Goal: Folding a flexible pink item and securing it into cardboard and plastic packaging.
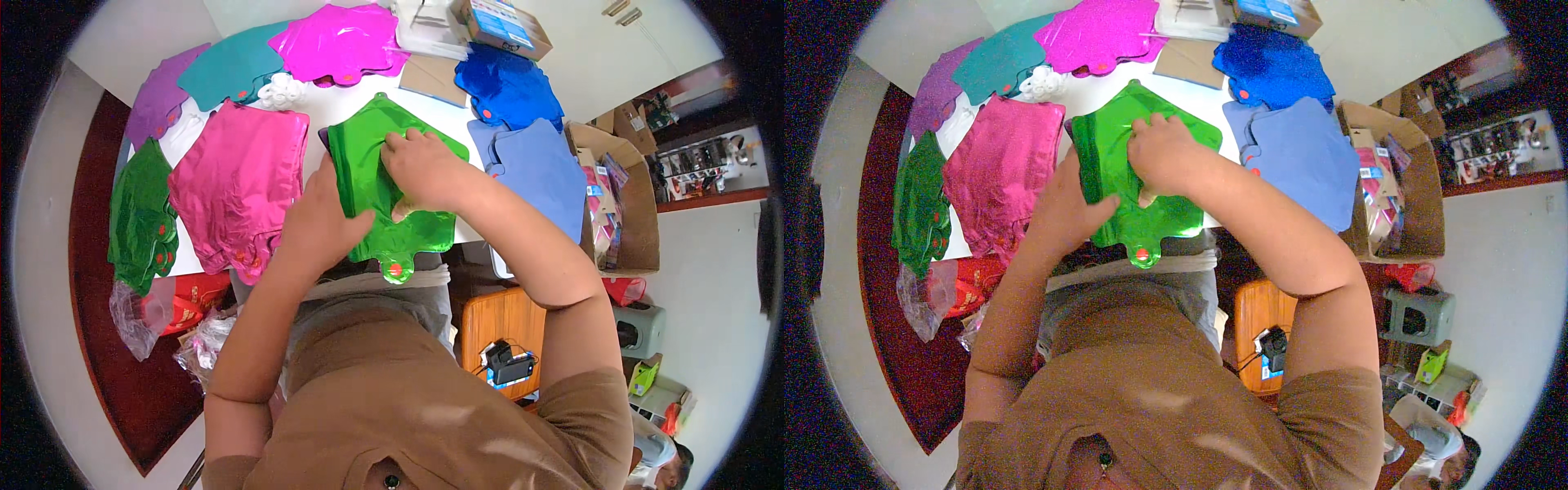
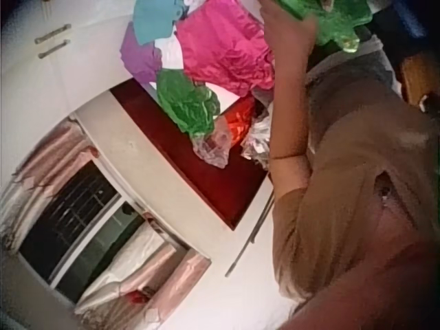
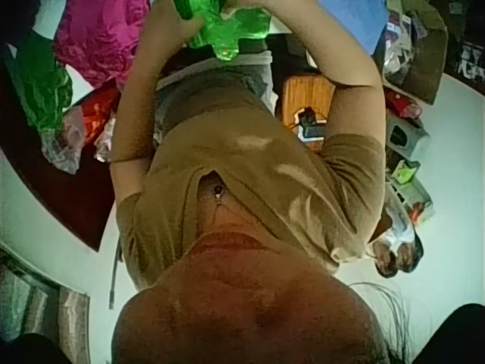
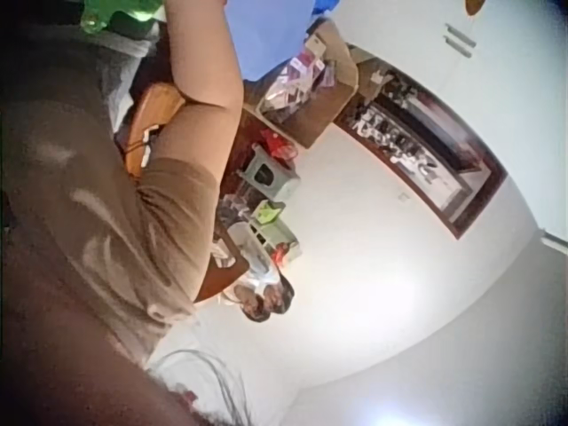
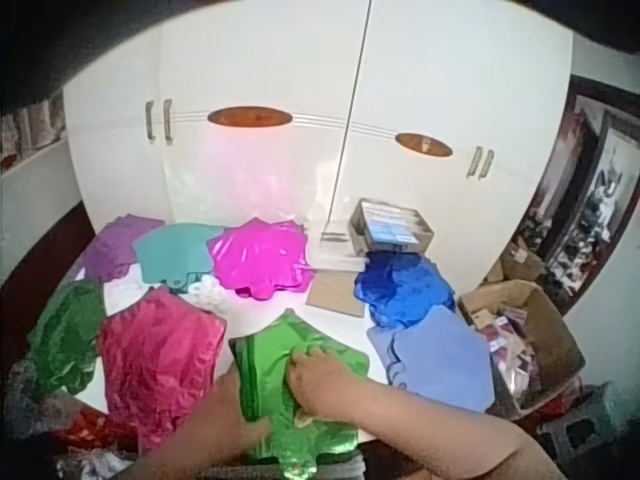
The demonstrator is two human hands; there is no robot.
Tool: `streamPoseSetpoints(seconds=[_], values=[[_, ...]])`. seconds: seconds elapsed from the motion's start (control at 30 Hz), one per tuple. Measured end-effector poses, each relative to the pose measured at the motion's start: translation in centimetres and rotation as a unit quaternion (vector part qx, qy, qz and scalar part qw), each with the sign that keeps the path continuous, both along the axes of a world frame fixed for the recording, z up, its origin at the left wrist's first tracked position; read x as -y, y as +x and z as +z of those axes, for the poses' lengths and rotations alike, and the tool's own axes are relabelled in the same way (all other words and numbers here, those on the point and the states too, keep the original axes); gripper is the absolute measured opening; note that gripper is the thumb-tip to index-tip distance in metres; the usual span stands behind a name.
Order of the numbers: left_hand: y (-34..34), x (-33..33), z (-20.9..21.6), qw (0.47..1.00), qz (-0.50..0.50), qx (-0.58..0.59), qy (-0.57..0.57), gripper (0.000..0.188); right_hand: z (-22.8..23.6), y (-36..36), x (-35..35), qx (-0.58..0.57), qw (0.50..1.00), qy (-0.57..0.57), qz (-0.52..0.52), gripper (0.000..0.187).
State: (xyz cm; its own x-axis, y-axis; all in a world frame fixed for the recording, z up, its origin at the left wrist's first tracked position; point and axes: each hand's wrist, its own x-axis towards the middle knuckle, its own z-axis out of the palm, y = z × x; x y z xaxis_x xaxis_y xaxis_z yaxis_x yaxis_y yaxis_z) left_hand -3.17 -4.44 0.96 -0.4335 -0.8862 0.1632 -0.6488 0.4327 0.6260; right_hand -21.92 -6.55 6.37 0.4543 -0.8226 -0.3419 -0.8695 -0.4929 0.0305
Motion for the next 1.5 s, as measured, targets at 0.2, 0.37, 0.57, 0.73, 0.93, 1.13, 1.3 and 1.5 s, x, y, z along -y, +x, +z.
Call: streamPoseSetpoints(seconds=[0.2, 0.37, 0.57, 0.73, 0.93, 1.13, 1.3, 1.5], values=[[-1.5, 1.4, 0.1, 0.997, 0.055, 0.048, -0.015, 0.08, -0.1, 0.1, 0.0, -0.006, 1.0, -0.002, -0.002, 0.084], [-3.0, 0.1, 2.4, 0.998, 0.045, 0.04, 0.002, 0.08, -0.9, -0.2, 0.2, -0.004, 1.0, -0.021, 0.006, 0.071], [-2.7, 0.7, 1.5, 1.0, 0.022, 0.0, -0.016, 0.071, -0.6, -0.3, 0.1, 0.012, 1.0, -0.02, 0.009, 0.073], [-2.4, 1.4, 0.6, 0.999, 0.002, -0.012, -0.043, 0.066, -0.7, -0.3, 0.0, 0.009, 1.0, -0.021, 0.006, 0.077], [-3.5, 0.8, 0.4, 1.0, -0.003, 0.0, -0.029, 0.066, 0.4, 0.2, 0.0, -0.012, 1.0, 0.018, -0.004, 0.066], [-3.4, 1.1, 0.3, 0.999, -0.021, -0.032, -0.003, 0.055, 0.0, 0.0, 0.0, 0.01, 1.0, 0.011, -0.009, 0.065], [-2.5, 3.2, -0.4, 0.997, -0.064, -0.044, 0.023, 0.038, -0.4, -0.3, 0.0, 0.02, 1.0, -0.006, -0.002, 0.069], [-1.5, 4.5, -1.4, 0.988, -0.134, -0.028, -0.064, 0.033, -0.1, -0.2, 0.0, 0.018, 1.0, 0.004, -0.003, 0.071]])
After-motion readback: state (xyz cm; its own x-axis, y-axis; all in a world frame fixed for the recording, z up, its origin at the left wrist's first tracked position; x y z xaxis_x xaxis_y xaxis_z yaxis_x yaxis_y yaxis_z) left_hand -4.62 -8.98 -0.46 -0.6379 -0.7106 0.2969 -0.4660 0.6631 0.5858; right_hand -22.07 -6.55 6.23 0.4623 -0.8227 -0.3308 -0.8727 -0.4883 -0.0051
